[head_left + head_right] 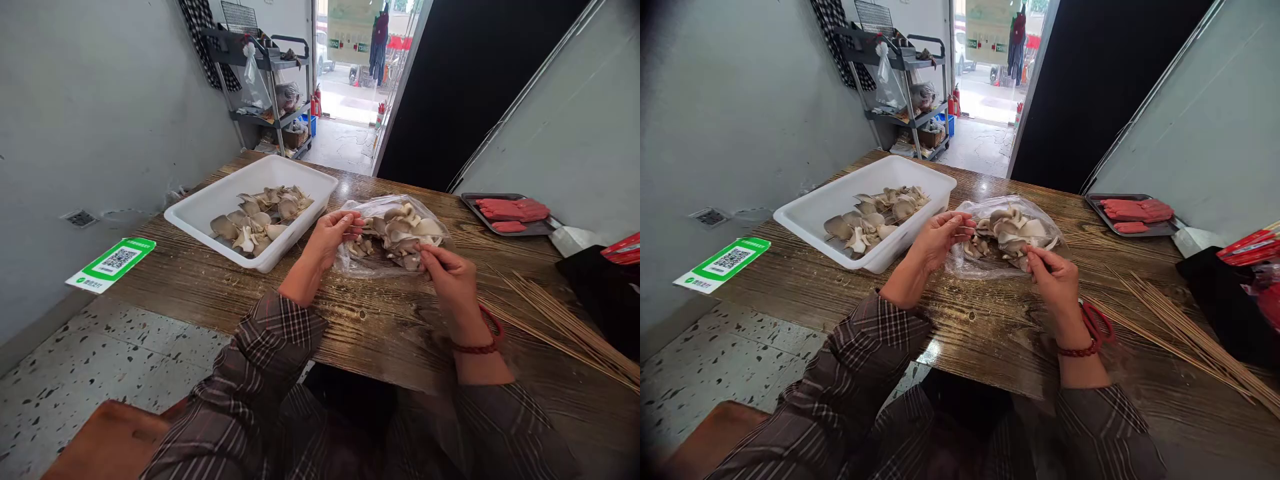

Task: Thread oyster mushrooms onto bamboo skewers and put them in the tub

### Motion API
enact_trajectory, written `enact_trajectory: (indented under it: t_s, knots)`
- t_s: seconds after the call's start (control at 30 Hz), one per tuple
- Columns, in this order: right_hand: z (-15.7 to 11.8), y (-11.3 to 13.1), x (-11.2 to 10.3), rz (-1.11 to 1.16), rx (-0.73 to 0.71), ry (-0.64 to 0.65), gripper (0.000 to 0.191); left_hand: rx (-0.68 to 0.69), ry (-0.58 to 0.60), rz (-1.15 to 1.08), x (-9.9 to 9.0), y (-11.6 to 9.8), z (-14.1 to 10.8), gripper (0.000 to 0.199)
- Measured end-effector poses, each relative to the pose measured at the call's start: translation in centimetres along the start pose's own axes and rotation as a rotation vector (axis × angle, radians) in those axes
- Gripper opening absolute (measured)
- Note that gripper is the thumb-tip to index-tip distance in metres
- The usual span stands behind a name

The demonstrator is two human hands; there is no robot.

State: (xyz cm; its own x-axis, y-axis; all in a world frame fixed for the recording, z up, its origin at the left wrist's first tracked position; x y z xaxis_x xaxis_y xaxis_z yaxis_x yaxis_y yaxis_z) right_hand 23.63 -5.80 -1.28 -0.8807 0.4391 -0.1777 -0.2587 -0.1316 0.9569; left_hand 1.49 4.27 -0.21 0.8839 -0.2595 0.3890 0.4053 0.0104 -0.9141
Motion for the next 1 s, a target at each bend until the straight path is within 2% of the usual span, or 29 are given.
enact_trajectory:
  t_s: [0.07, 0.13, 0.33, 0.5, 0.6, 0.77, 1.0]
  knots:
    - [0.3, -0.1, -0.4, 0.067, 0.017, -0.057, 0.028, 0.041, 0.021, 0.134, -0.2, 0.3, 0.3, 0.011]
    - [0.4, -0.2, -0.4, 0.090, 0.022, -0.061, 0.029, 0.106, 0.060, 0.341, -0.2, 0.9, 0.7, 0.007]
    - [0.0, -0.1, 0.7, 0.112, 0.020, 0.017, 0.028, 0.402, 0.134, 1.127, 0.3, 1.8, 0.8, 0.024]
    - [0.0, -0.4, 1.0, 0.107, 0.031, 0.035, 0.032, 0.459, 0.260, 1.474, 0.8, 2.5, 0.5, 0.027]
    - [0.0, -0.6, 1.2, 0.086, 0.031, 0.052, 0.034, 0.459, 0.285, 1.565, 0.9, 2.9, 0.8, 0.027]
    - [0.0, -0.8, 1.3, 0.068, 0.038, 0.082, 0.035, 0.460, 0.281, 1.549, 0.8, 3.2, 1.1, 0.025]
    - [0.0, -1.0, 1.3, 0.075, 0.045, 0.080, 0.035, 0.489, 0.209, 1.537, 0.5, 2.2, 1.1, 0.024]
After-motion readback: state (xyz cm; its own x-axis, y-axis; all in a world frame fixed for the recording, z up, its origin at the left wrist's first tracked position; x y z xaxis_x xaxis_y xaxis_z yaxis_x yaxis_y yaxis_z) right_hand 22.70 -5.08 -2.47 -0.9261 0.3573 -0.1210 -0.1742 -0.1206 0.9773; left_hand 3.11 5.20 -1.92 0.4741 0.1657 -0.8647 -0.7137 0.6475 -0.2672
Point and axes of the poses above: each hand's wrist, its own z-axis towards the middle knuckle, its own x-axis out of the palm, y = z × x, the point moved 4 cm from there along z, towards the middle knuckle, and after that the axes turned 6 degrees about x, right-handed, at the moved point
